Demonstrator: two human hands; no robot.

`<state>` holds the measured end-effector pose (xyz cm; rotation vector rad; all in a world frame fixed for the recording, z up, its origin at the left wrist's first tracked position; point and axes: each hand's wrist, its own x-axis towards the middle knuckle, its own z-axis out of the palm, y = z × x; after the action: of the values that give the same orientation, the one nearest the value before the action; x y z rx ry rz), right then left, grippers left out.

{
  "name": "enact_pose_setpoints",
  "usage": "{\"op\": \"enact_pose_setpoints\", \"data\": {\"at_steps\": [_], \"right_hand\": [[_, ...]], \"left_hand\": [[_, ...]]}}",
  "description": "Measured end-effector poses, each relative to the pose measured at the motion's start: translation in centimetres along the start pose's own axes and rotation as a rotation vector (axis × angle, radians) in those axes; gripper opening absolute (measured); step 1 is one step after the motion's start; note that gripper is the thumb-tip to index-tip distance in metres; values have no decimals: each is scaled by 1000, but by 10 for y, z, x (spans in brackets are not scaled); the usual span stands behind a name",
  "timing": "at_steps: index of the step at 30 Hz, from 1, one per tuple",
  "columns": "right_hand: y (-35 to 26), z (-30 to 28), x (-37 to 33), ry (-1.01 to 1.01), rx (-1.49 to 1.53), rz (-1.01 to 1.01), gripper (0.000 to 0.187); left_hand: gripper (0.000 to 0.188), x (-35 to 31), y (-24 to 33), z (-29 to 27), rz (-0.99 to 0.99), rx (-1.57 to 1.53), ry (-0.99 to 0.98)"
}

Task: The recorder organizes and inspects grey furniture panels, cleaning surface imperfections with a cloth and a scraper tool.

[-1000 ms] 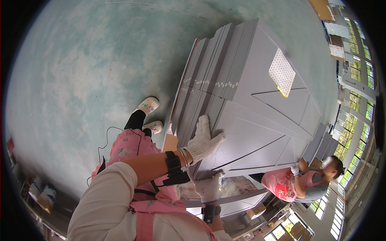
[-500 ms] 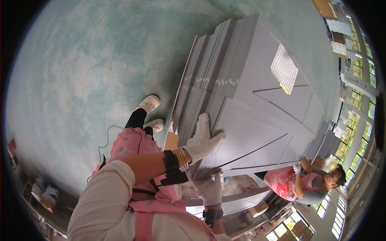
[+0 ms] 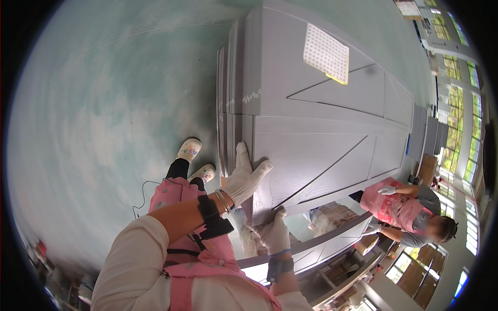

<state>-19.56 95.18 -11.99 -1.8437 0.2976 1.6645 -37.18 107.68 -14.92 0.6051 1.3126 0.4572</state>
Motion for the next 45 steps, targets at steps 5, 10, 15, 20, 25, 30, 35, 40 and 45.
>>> {"op": "enact_pose_setpoints", "data": {"at_steps": [5, 10, 15, 20, 25, 30, 35, 40, 45], "right_hand": [[13, -26, 6, -47, 7, -96, 53], [44, -138, 1, 237, -33, -410, 42], [130, -317, -24, 1146, -789, -563, 57], [271, -484, -51, 1291, -527, 35, 80], [328, -538, -47, 919, -330, -104, 63], [296, -567, -40, 1231, -486, -212, 69], [276, -610, -24, 915, -140, -153, 76], [315, -621, -11, 867, -63, -278, 77], [339, -593, -36, 883, -189, -127, 87]], "left_hand": [[104, -3, 5, 3, 84, 97, 86], [93, -22, -19, 19, 627, 621, 442], [86, -102, -46, 89, 1291, 662, 132], [81, -125, -182, 196, 954, 775, -367], [87, -140, -258, 279, 580, 1050, -653], [92, -143, -305, 339, 409, 1218, -764], [93, -134, -326, 359, 299, 1232, -890], [83, -135, -342, 371, 60, 1342, -824], [79, -158, -316, 357, -34, 1171, -777]]}}
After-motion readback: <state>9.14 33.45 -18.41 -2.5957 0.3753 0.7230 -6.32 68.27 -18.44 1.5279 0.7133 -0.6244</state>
